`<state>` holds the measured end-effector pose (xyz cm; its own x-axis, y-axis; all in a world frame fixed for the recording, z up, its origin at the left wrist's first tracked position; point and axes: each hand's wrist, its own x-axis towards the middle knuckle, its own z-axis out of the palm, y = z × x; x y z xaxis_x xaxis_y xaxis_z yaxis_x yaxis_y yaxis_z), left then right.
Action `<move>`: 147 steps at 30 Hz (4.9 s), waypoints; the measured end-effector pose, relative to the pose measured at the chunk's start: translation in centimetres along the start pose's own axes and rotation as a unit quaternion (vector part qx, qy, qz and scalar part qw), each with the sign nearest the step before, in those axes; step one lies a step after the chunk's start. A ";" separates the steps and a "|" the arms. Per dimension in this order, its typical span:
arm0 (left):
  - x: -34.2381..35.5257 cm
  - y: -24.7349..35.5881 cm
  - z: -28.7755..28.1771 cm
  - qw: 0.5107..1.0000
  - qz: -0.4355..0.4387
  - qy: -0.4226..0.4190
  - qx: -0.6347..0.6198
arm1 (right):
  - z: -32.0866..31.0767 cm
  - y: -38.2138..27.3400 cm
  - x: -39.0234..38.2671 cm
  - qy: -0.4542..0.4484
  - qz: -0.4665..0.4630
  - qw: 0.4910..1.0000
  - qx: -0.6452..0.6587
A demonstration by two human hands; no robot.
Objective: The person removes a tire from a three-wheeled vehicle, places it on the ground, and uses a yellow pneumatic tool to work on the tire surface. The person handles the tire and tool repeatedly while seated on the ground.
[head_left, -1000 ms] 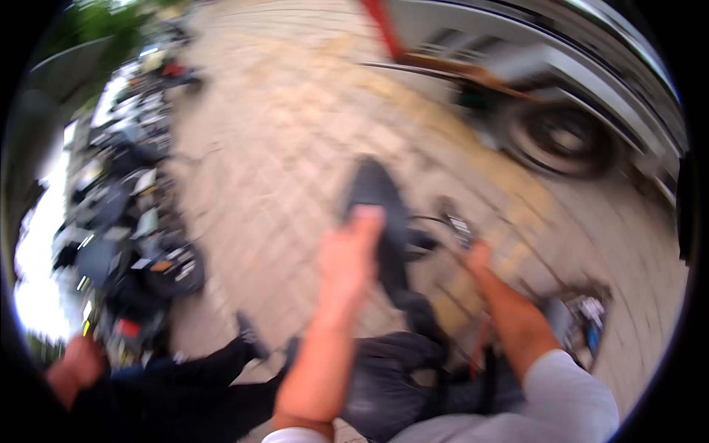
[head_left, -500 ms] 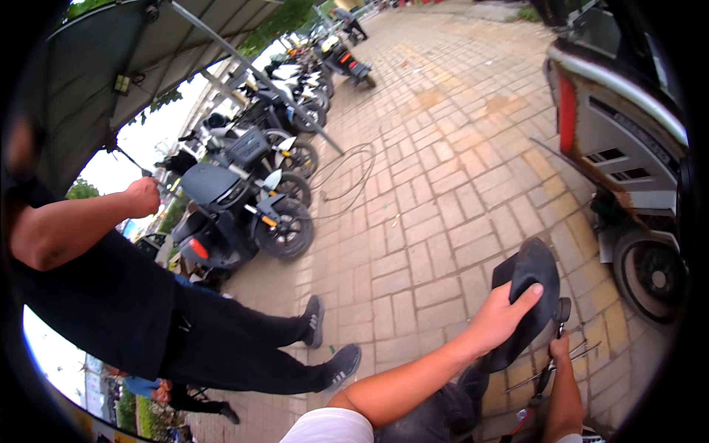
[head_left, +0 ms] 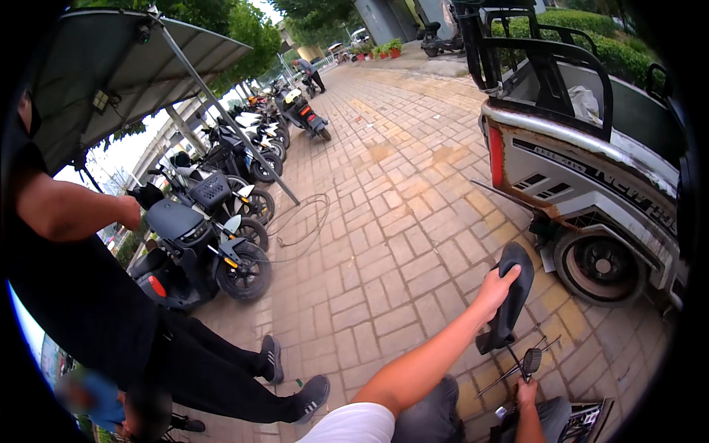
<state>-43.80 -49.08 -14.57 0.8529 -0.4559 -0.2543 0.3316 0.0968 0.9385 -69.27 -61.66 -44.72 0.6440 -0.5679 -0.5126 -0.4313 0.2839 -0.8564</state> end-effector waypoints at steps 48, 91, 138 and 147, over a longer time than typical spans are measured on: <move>-1.5 0.9 -0.8 0.996 -0.061 -0.029 -0.056 | -0.7 2.3 1.7 0.138 0.038 0.943 -0.301; -10.1 2.6 1.2 0.972 0.213 -0.081 0.059 | 0.0 3.0 1.7 0.178 0.073 0.922 -0.336; -18.3 1.0 0.2 0.811 0.365 -0.180 0.421 | -0.3 4.9 2.2 0.010 0.171 0.882 -0.438; -10.3 -0.1 1.9 0.989 0.059 -0.108 0.088 | 2.0 -8.9 -0.2 0.109 -0.092 0.987 -0.069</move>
<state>-53.33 -46.08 -11.58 0.7695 -0.6302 -0.1036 0.1438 0.0128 0.9895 -64.31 -62.58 -37.11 0.5748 -0.7572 -0.3101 -0.4115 0.0601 -0.9094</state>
